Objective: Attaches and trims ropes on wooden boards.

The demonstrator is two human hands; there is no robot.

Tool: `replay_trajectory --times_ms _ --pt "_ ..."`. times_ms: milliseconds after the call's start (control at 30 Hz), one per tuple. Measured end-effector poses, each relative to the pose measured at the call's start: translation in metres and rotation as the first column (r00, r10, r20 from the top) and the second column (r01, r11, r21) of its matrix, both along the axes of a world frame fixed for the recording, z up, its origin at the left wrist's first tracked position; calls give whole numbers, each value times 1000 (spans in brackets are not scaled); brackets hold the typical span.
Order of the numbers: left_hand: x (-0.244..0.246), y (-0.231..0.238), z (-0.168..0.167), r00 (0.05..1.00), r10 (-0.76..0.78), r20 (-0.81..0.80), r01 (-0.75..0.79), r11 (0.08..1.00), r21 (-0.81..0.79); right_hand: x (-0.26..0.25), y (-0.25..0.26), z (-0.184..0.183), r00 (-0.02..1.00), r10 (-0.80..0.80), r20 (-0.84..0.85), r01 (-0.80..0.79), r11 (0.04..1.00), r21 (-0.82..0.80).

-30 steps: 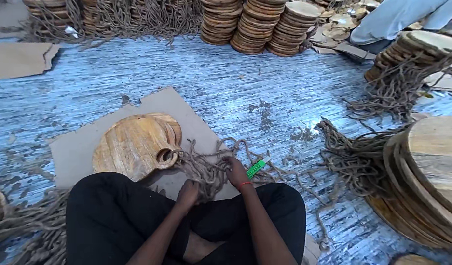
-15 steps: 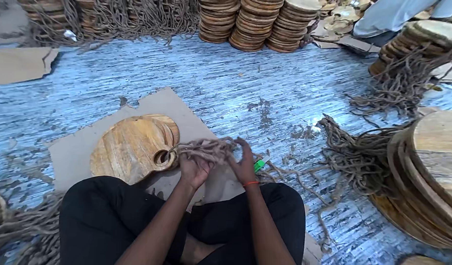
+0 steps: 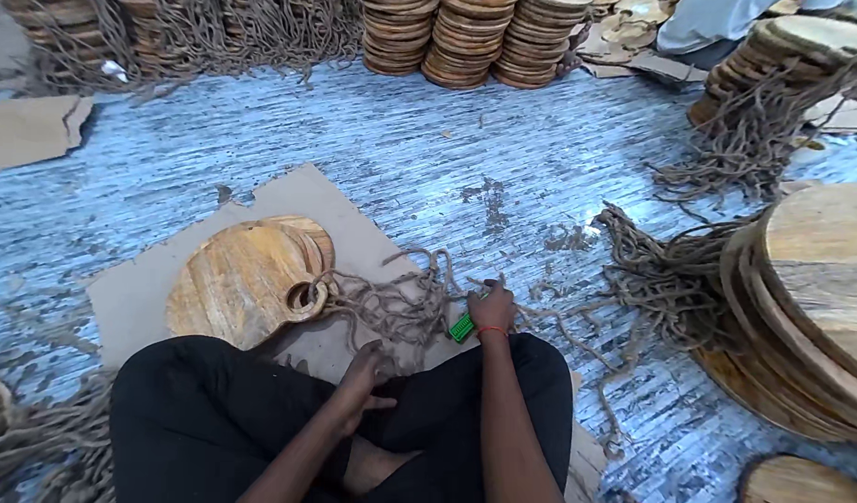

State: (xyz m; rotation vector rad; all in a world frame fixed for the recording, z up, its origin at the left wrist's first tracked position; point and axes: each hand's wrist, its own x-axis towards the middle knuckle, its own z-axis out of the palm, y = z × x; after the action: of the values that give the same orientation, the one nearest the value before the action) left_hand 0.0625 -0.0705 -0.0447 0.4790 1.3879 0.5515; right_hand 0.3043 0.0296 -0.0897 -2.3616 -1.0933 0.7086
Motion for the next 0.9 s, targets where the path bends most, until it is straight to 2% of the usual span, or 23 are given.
replay_trajectory --times_ms 67,133,200,267,367,433,500,567,633,700,767,833,900 --pt "-20 6 12 939 -313 -143 328 939 99 -4 1 -6 999 -39 8 40 998 -45" --pt "-36 29 12 815 -421 -400 530 819 219 -12 5 -16 999 -36 39 41 991 -124" --pt "-44 62 7 635 -331 -698 673 681 289 -20 10 -27 997 -6 79 22 979 -201" --pt "-41 95 -5 429 -270 -862 794 568 217 -24 13 -33 993 -2 119 28 975 -220" --pt "-20 116 -31 196 -316 -928 941 328 87 -20 14 -28 993 -36 113 60 974 -221" --pt "-1 114 -47 136 -340 -931 977 200 69 -17 10 -14 993 -104 61 113 979 -169" --pt "17 104 -60 175 -349 -921 977 178 118 -12 0 -5 984 -172 -47 171 985 -35" --pt "33 95 -65 230 -391 -891 959 246 140 -4 -8 -4 939 -241 -247 280 950 139" --pt "39 97 -64 288 -410 -865 933 322 158 -2 -13 -4 817 -278 -506 443 863 241" --pt "37 105 -58 405 -394 -825 885 397 244 -3 -18 0 671 -211 -711 551 783 287" --pt "29 112 -37 584 -393 -710 786 491 375 -6 -24 6 562 -122 -818 598 743 301" --pt "15 117 -8 706 -410 -578 692 572 441 -11 -29 13 507 -67 -859 586 757 287" --pt "-3 122 15 798 -389 -460 590 659 467 -18 -35 18 465 -8 -885 493 833 251"
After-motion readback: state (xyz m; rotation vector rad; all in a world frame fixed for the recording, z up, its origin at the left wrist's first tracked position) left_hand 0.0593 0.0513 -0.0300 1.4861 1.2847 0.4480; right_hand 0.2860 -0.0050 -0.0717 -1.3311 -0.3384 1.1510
